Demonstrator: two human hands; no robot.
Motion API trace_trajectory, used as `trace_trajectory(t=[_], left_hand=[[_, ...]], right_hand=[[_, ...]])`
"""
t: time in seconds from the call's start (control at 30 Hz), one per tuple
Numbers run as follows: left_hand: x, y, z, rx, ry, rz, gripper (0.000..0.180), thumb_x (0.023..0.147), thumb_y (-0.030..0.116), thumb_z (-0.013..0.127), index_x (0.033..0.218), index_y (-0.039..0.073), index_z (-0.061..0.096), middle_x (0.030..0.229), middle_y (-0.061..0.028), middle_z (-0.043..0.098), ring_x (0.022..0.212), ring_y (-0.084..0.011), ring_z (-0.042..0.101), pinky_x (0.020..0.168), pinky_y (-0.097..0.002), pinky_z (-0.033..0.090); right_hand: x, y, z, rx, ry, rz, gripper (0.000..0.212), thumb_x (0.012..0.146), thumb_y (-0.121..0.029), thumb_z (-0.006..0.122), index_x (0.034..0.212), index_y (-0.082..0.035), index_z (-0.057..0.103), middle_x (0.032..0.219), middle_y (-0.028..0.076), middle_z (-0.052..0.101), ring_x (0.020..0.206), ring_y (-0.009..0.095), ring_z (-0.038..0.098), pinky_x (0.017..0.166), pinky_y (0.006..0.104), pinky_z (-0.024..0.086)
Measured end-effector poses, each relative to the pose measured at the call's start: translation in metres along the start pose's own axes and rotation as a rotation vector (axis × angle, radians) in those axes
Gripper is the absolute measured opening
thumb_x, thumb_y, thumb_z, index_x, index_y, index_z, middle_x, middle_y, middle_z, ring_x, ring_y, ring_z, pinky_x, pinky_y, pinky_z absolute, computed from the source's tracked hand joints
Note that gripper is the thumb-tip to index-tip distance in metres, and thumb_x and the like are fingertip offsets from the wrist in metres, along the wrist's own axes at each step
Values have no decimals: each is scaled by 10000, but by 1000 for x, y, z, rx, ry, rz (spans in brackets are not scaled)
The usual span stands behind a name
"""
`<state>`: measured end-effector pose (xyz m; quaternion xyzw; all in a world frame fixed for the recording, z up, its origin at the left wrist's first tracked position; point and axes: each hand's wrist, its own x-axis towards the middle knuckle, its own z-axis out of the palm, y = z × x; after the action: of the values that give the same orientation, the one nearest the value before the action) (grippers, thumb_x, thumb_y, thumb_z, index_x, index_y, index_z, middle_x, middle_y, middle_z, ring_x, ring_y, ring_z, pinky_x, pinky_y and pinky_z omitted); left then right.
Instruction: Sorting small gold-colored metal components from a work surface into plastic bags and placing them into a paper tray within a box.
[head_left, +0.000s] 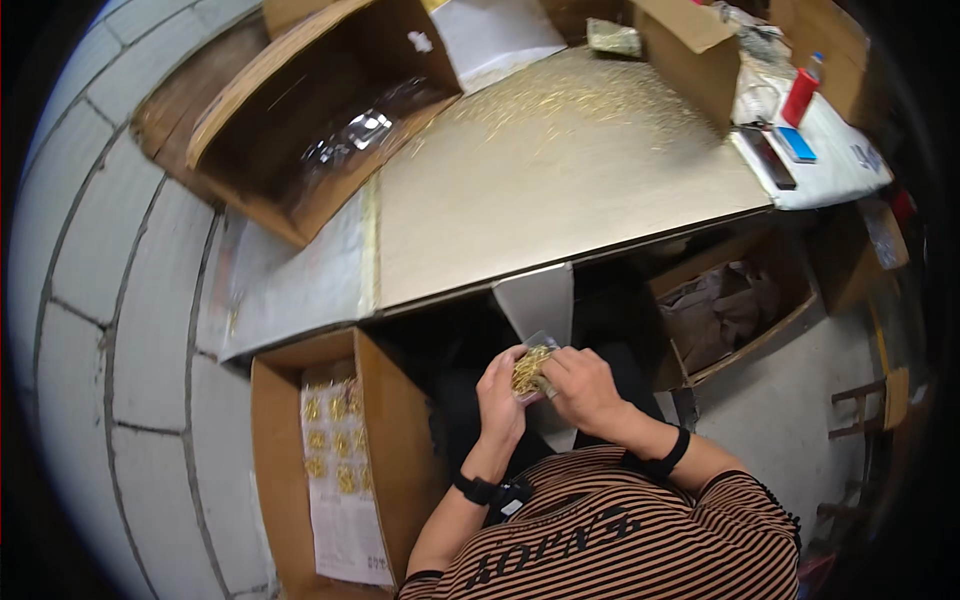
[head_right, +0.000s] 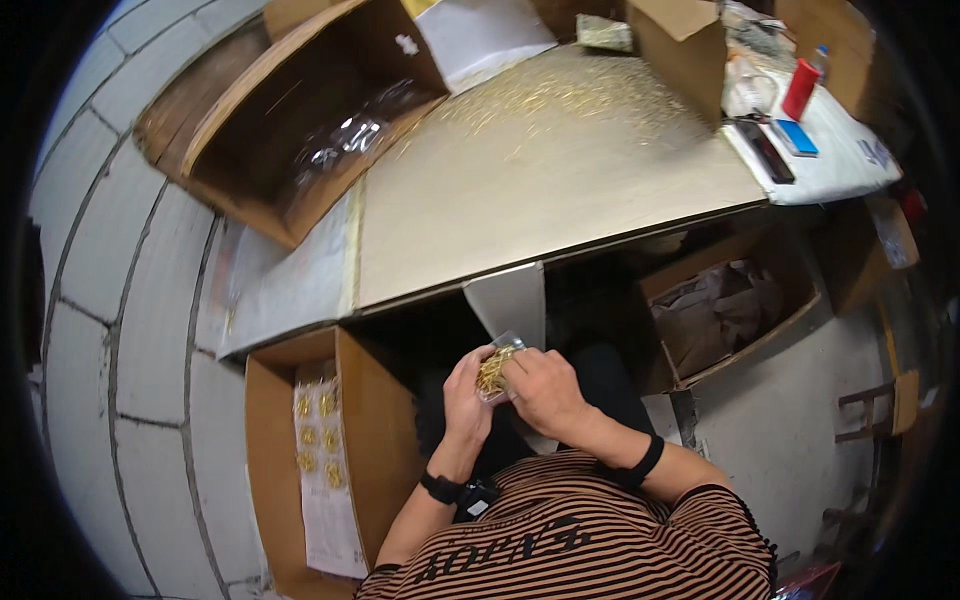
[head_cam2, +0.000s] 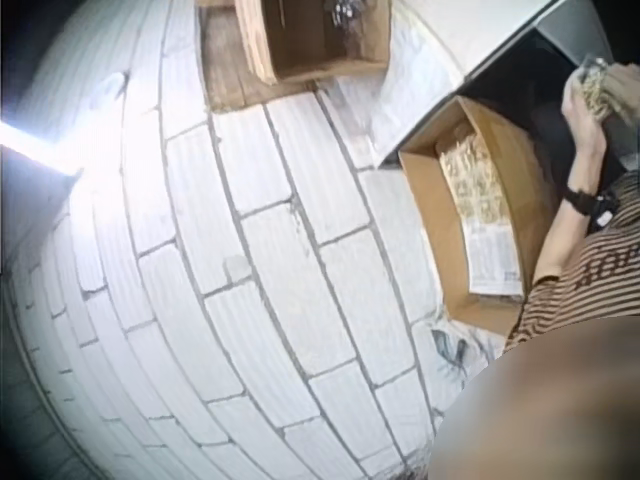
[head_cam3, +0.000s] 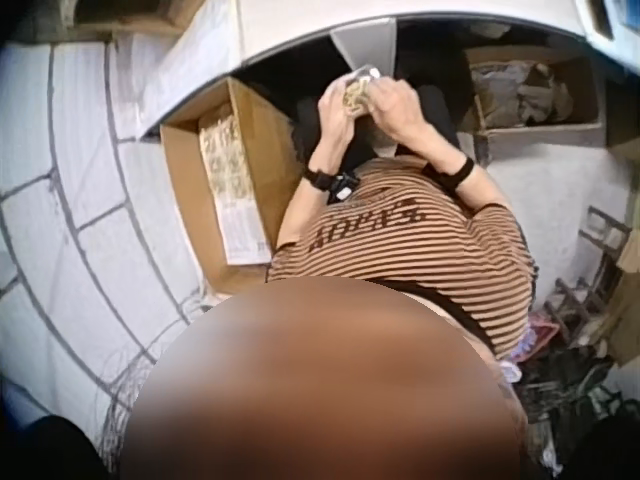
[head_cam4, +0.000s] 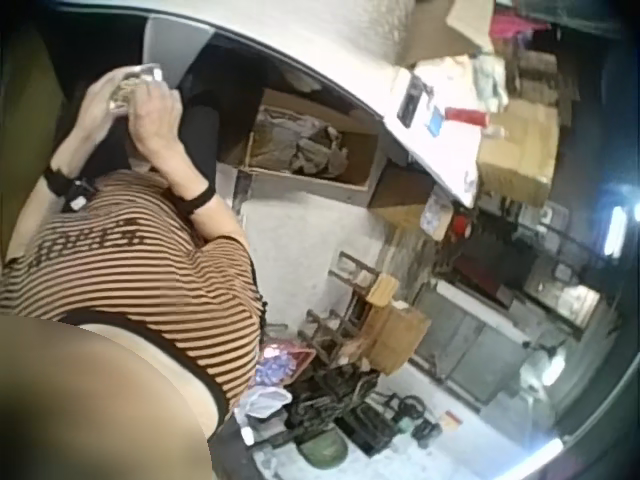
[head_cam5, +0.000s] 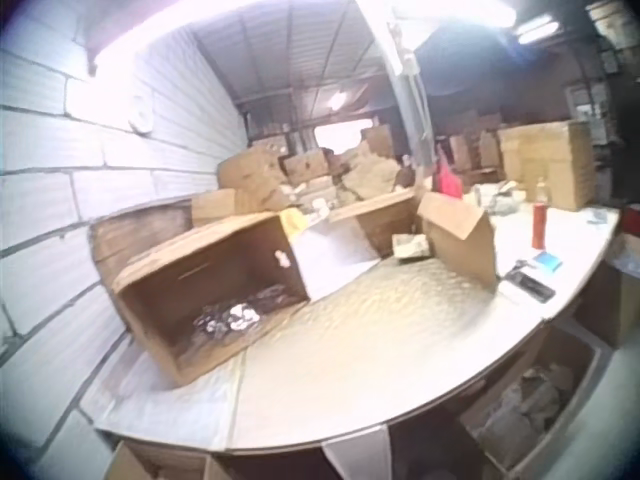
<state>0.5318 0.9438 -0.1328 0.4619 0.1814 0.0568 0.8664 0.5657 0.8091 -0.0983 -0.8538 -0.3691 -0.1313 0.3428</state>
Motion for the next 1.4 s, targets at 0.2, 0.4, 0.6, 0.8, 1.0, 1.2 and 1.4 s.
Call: trace_trajectory(t=[0.2,0.4,0.6,0.8,1.0,1.2,1.4], left_hand=[[-8,1,-11,-29,-19,-102,303,997,251,409,1110,8,550,956,-68,616,790,-114,614,614,-245,531],[-12,12,-16,-149,-106,-137,303,996,240,413,1146,6,532,1029,-99,622,876,-149,639,720,-281,564],[-6,3,-29,-150,-35,-57,283,986,231,441,1155,21,528,1049,-93,615,929,-165,628,784,-325,559],[-3,-3,-26,-97,82,2,244,971,148,469,1156,1,526,1050,-96,611,919,-146,613,778,-303,536],[-4,4,-31,-119,88,-21,237,971,147,467,1168,30,526,1051,-88,609,910,-143,617,747,-291,540],[-5,7,-28,-179,44,-41,272,983,226,457,1171,42,527,1062,-88,614,907,-160,629,721,-304,555],[-1,17,-33,-144,25,-64,387,999,333,376,1198,29,510,1107,-104,606,968,-198,630,731,-338,570]], right_hand=[[0,-4,-1,39,-147,87,172,688,-183,717,810,-111,621,793,31,578,753,230,578,613,367,429],[4,-6,-11,70,58,-39,326,667,-112,738,971,-62,632,968,83,636,886,267,613,709,367,485],[-5,-10,-3,-86,-321,-241,554,750,-149,652,1253,20,495,1320,176,489,1267,292,440,1041,407,359],[0,-4,17,-82,-314,-219,516,798,-160,623,1258,30,489,1312,187,493,1247,302,457,1051,420,349],[7,0,12,292,-257,-126,463,755,-59,655,1197,13,539,1244,187,541,1170,324,514,1010,418,400],[10,-4,17,164,-158,-108,456,735,36,613,1183,-29,554,1215,161,570,1096,337,563,968,429,437],[28,18,-2,426,-29,106,455,808,20,564,1257,-34,513,1280,174,532,1203,337,502,1025,418,392]])
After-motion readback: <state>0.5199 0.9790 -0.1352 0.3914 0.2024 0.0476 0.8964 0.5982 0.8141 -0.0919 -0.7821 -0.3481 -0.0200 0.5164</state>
